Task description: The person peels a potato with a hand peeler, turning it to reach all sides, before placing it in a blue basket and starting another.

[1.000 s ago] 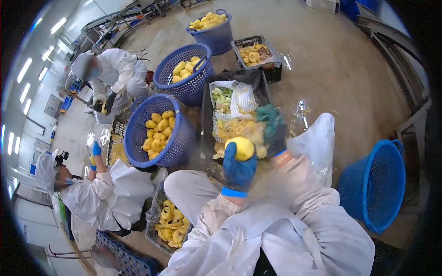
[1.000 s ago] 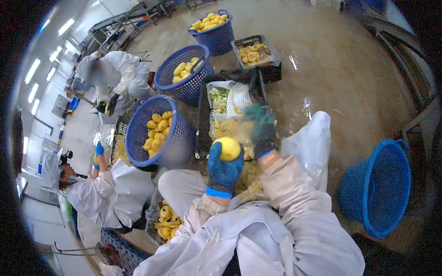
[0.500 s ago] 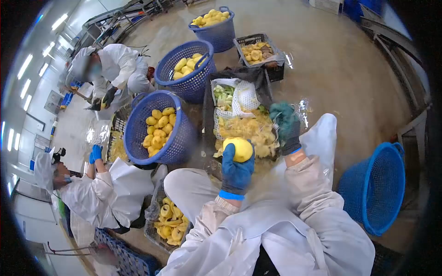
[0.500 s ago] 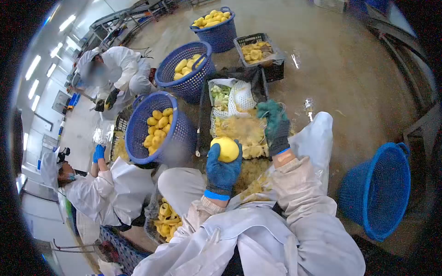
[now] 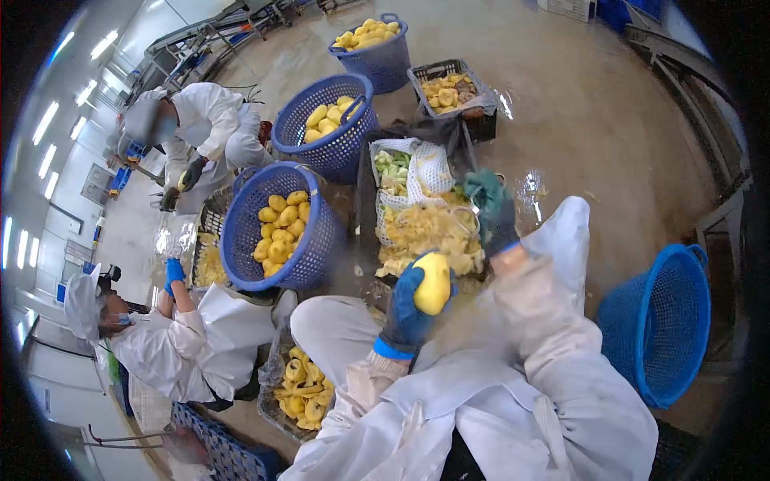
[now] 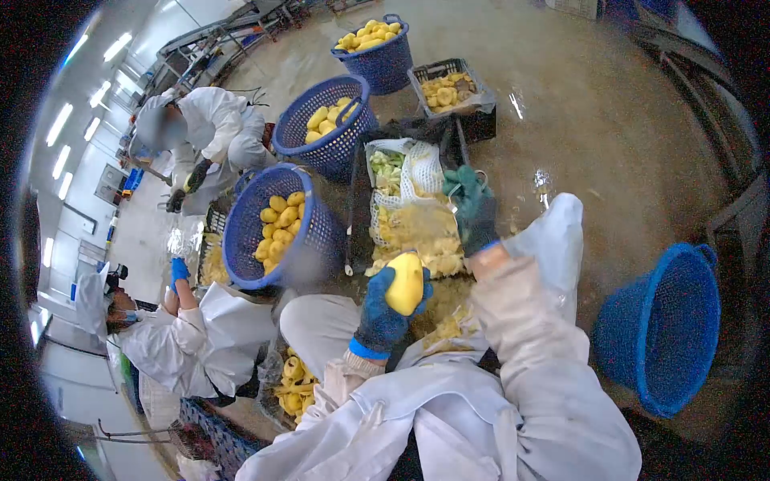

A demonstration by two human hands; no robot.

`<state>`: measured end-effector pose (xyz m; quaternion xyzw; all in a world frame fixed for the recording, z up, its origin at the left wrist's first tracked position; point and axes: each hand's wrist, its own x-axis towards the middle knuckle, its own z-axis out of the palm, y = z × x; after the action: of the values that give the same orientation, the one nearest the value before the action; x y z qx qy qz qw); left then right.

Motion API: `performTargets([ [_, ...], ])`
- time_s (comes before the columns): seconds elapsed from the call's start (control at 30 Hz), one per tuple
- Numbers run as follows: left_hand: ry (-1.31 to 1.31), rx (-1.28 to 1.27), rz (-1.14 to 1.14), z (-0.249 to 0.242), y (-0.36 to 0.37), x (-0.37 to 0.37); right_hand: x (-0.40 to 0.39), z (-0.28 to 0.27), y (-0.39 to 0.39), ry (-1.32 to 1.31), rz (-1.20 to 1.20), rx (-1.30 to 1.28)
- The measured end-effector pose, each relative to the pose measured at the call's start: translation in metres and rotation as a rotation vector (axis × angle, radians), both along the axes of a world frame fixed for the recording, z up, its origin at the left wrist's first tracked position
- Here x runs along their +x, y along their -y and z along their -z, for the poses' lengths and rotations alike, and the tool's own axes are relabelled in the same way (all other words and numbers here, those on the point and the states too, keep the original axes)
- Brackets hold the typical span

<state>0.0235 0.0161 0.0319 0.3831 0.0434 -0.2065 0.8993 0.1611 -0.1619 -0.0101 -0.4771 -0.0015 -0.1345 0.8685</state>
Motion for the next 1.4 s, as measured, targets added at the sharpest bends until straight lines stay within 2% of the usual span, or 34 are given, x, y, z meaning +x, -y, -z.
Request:
performTargets([
  [0.03,-0.052,0.059,-0.098,0.002,0.003,-0.001,0.000,-0.006,0.005,-0.091,-0.039,0.195],
  [0.13,0.173,0.327,-0.181,0.009,0.009,0.002,-0.034,-0.005,-0.023,0.101,-0.089,-0.175],
  [0.17,0.045,0.119,-0.045,0.003,0.004,0.005,-0.037,-0.004,-0.025,0.147,-0.068,-0.255],
  [0.23,0.010,0.127,-0.046,0.000,0.003,0.004,-0.017,0.011,-0.010,0.180,0.048,-0.295],
  [0.3,0.037,0.146,-0.065,-0.004,-0.002,0.008,0.000,0.020,0.007,-0.028,-0.043,0.229],
  [0.37,0.089,0.154,-0.087,-0.005,0.001,0.003,-0.022,0.001,-0.014,-0.016,-0.106,0.133],
  [0.4,0.177,0.273,-0.123,0.007,0.004,0.002,-0.043,-0.017,-0.026,-0.013,-0.135,0.082],
  [0.43,0.270,0.397,-0.155,0.027,0.006,0.006,-0.065,-0.045,-0.035,0.170,-0.266,-0.247],
  [0.5,-0.075,0.071,-0.111,0.005,0.007,0.001,-0.042,-0.013,-0.024,0.147,-0.018,-0.293],
  [0.53,-0.131,-0.020,-0.103,0.005,0.006,-0.002,-0.024,0.011,-0.015,0.141,0.099,-0.314],
  [0.6,-0.227,-0.199,-0.079,0.003,0.003,0.001,-0.009,0.031,-0.004,0.103,0.010,-0.151],
  [0.63,-0.309,-0.201,-0.217,-0.004,0.012,-0.001,-0.026,0.021,-0.014,0.160,0.026,-0.322],
  [0.7,-0.261,-0.287,-0.154,0.008,0.014,-0.003,-0.081,-0.052,-0.037,0.180,-0.239,-0.285],
  [0.73,-0.227,-0.326,-0.120,0.010,0.014,0.000,-0.073,-0.035,-0.035,0.137,-0.164,-0.225],
  [0.77,-0.371,-0.305,-0.204,0.012,0.015,0.002,-0.057,-0.001,-0.033,0.093,-0.092,-0.163],
  [0.8,-0.347,-0.303,-0.154,0.010,0.013,-0.001,-0.044,0.020,-0.025,0.050,-0.025,-0.100],
  [0.83,-0.319,-0.300,-0.106,0.009,0.007,-0.003,-0.034,0.014,-0.010,0.000,0.100,-0.376],
  [0.87,-0.288,-0.293,-0.051,0.006,0.004,-0.002,-0.035,0.012,-0.011,0.004,0.018,-0.247],
  [0.93,-0.329,-0.290,-0.132,0.006,0.008,-0.004,-0.069,-0.033,-0.023,-0.013,-0.149,-0.002],
  [1.0,-0.303,-0.309,-0.153,0.014,0.011,0.001,-0.088,-0.051,-0.037,-0.187,-0.328,-0.027],
  [1.03,-0.206,-0.234,-0.152,0.010,0.014,-0.001,-0.068,-0.003,-0.032,0.014,-0.101,-0.297],
  [1.07,-0.113,-0.159,-0.157,0.005,0.016,-0.004,-0.056,0.016,-0.026,0.054,-0.024,-0.315],
  [1.1,-0.234,-0.271,-0.152,0.000,0.012,-0.002,-0.044,0.035,-0.020,0.092,0.056,-0.336],
  [1.13,-0.358,-0.380,-0.142,-0.003,0.008,0.001,-0.047,0.017,-0.014,-0.042,-0.011,-0.108],
  [1.17,-0.391,-0.381,-0.141,0.001,0.007,0.002,-0.053,0.001,-0.010,-0.183,-0.076,0.116],
  [1.23,-0.122,-0.324,-0.096,0.024,0.013,0.000,-0.083,-0.021,-0.034,-0.060,-0.141,-0.148],
  [1.27,-0.146,-0.347,-0.108,0.022,0.015,0.001,-0.089,-0.027,-0.043,0.012,-0.169,-0.278],
  [1.33,-0.249,-0.402,-0.115,0.007,0.017,0.000,-0.052,0.035,-0.020,0.128,0.060,-0.229],
  [1.4,-0.404,-0.463,-0.105,-0.013,0.013,0.002,-0.044,0.015,0.003,-0.087,-0.036,0.233],
])
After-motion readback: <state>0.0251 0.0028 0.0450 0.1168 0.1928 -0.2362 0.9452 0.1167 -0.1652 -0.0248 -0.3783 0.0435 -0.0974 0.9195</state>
